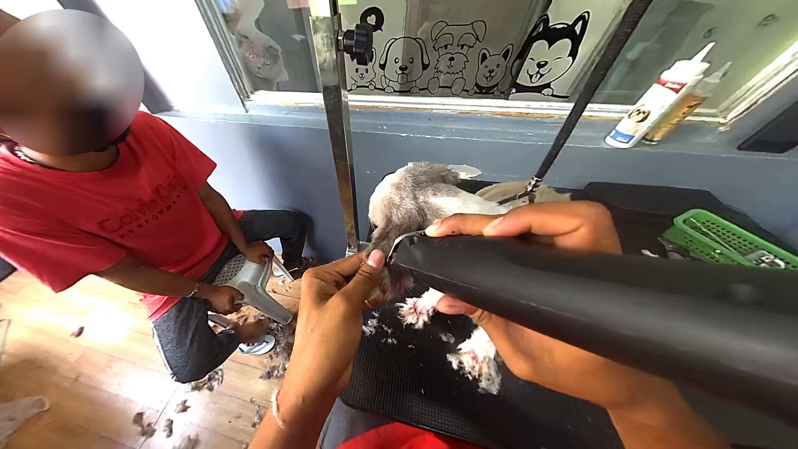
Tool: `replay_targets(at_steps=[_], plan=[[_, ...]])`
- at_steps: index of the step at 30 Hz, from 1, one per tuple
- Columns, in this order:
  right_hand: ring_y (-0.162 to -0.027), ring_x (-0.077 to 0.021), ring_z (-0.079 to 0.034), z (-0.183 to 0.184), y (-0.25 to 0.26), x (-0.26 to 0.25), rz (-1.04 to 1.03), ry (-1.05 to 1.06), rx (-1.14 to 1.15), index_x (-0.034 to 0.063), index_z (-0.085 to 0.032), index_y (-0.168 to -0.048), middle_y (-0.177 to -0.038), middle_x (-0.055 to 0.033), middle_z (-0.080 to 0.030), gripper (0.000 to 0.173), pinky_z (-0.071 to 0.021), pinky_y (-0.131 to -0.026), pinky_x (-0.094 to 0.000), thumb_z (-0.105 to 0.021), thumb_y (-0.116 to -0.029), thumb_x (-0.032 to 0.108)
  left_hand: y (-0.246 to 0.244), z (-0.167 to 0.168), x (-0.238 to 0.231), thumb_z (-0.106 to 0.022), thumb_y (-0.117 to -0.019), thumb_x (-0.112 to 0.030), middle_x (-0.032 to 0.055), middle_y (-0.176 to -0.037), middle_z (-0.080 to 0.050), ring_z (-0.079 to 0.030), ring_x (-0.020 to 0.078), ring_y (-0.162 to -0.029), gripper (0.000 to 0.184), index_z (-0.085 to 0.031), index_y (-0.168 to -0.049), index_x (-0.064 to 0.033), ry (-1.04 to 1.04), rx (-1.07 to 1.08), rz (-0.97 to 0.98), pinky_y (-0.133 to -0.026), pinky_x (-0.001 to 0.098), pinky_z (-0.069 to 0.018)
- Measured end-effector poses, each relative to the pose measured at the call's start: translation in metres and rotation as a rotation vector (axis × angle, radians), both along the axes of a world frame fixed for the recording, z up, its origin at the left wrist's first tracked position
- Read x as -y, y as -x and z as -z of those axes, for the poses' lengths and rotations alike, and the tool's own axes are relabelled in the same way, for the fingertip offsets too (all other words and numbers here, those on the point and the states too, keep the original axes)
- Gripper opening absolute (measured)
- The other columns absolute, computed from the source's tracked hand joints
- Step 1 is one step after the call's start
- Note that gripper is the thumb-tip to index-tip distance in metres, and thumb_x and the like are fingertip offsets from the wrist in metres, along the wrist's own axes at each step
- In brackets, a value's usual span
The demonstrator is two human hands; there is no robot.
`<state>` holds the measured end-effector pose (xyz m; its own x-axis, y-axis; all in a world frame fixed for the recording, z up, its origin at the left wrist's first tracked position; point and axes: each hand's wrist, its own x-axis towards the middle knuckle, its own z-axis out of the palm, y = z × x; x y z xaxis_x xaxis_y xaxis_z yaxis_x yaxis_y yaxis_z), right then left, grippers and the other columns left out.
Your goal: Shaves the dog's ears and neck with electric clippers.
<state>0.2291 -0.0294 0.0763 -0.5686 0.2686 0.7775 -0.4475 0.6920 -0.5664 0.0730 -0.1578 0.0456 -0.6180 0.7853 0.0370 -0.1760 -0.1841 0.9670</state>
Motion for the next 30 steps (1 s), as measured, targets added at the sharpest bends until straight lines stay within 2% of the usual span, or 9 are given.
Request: replay_targets(at_steps=[3,9,11,12,16,19,22,26,30], plan=[[-0.112,-0.0209,-0.070,0.004,0.002,0.003,0.007,0.016,0.018,0.0049,-0.051,-0.124,-0.121,-0.0074,-0.068,0.053,-0.0629,-0.093,-0.0334,-0.082,-0.0810,0.002,0.002,0.000,-0.001,-0.057,-0.1055,-0.017,0.0118,-0.088,-0.071,-0.068,0.0158,-0.076,0.025,-0.076,-0.098,-0.0013,0.009,0.002,0.006,-0.072,0.0300,-0.0600],[-0.115,-0.0226,-0.069,0.023,-0.003,-0.002,0.036,-0.018,0.123,0.0079,-0.051,-0.129,-0.125,-0.0065,-0.069,0.057,-0.0614,-0.098,-0.0373,-0.084,-0.0820,0.012,0.007,0.002,-0.001,-0.058,-0.1049,-0.017,0.0108,-0.085,-0.070,-0.067,0.0156,-0.073,0.024,-0.075,-0.097,-0.0014,0.029,-0.060,0.026,-0.071,0.0296,-0.0602],[-0.116,-0.0243,-0.068,0.030,-0.005,-0.004,0.006,-0.049,0.158,0.0078,-0.052,-0.131,-0.126,-0.0073,-0.069,0.060,-0.0609,-0.099,-0.0402,-0.086,-0.0818,0.014,0.008,0.004,-0.001,-0.058,-0.1050,-0.017,0.0107,-0.081,-0.068,-0.063,0.0141,-0.069,0.024,-0.074,-0.096,-0.0014,0.020,-0.071,0.026,-0.067,0.0269,-0.0570],[-0.116,-0.0212,-0.068,0.032,-0.008,-0.005,-0.005,-0.064,0.218,0.0099,-0.051,-0.133,-0.127,-0.0049,-0.068,0.060,-0.0607,-0.099,-0.0379,-0.085,-0.0834,0.018,0.008,0.005,-0.002,-0.058,-0.1051,-0.017,0.0112,-0.080,-0.067,-0.061,0.0144,-0.067,0.024,-0.074,-0.096,-0.0010,0.017,-0.076,0.024,-0.064,0.0263,-0.0540],[-0.110,-0.0132,-0.069,0.024,-0.013,-0.001,-0.013,-0.023,0.219,0.0110,-0.053,-0.130,-0.121,0.0002,-0.069,0.054,-0.0614,-0.095,-0.0304,-0.082,-0.0864,0.023,0.010,0.005,-0.002,-0.055,-0.1065,-0.018,0.0127,-0.090,-0.071,-0.068,0.0174,-0.078,0.024,-0.073,-0.105,-0.0015,0.046,-0.043,0.067,-0.072,0.0306,-0.0598],[-0.111,-0.0184,-0.070,0.009,-0.012,0.003,0.087,-0.018,0.049,0.0137,-0.050,-0.129,-0.120,0.0001,-0.070,0.055,-0.0617,-0.097,-0.0363,-0.083,-0.0861,0.024,0.009,0.008,-0.002,-0.053,-0.1074,-0.018,0.0125,-0.088,-0.069,-0.065,0.0155,-0.073,0.025,-0.073,-0.106,-0.0014,0.048,0.004,0.095,-0.067,0.0280,-0.0563],[-0.113,-0.0169,-0.068,0.004,-0.007,0.001,0.186,-0.111,-0.020,0.0141,-0.049,-0.128,-0.121,0.0013,-0.068,0.057,-0.0604,-0.099,-0.0355,-0.084,-0.0838,0.022,0.009,0.007,-0.002,-0.051,-0.1081,-0.017,0.0136,-0.095,-0.071,-0.069,0.0181,-0.083,0.026,-0.072,-0.107,-0.0004,0.042,0.057,0.117,-0.079,0.0339,-0.0608],[-0.113,-0.0225,-0.068,0.031,-0.005,-0.006,0.124,-0.157,0.035,0.0121,-0.053,-0.135,-0.126,-0.0054,-0.068,0.063,-0.0614,-0.095,-0.0409,-0.086,-0.0814,0.020,0.007,0.008,-0.004,-0.049,-0.1088,-0.018,0.0140,-0.092,-0.070,-0.067,0.0175,-0.079,0.029,-0.072,-0.106,-0.0005,0.040,0.089,0.119,-0.073,0.0323,-0.0586],[-0.117,-0.0239,-0.067,0.043,-0.006,-0.005,0.073,-0.212,0.113,0.0119,-0.051,-0.130,-0.128,-0.0063,-0.067,0.058,-0.0597,-0.099,-0.0412,-0.084,-0.0837,0.022,0.007,0.012,-0.003,-0.050,-0.1086,-0.017,0.0136,-0.093,-0.070,-0.068,0.0167,-0.080,0.028,-0.072,-0.106,-0.0001,0.043,0.137,0.125,-0.077,0.0318,-0.0596]])
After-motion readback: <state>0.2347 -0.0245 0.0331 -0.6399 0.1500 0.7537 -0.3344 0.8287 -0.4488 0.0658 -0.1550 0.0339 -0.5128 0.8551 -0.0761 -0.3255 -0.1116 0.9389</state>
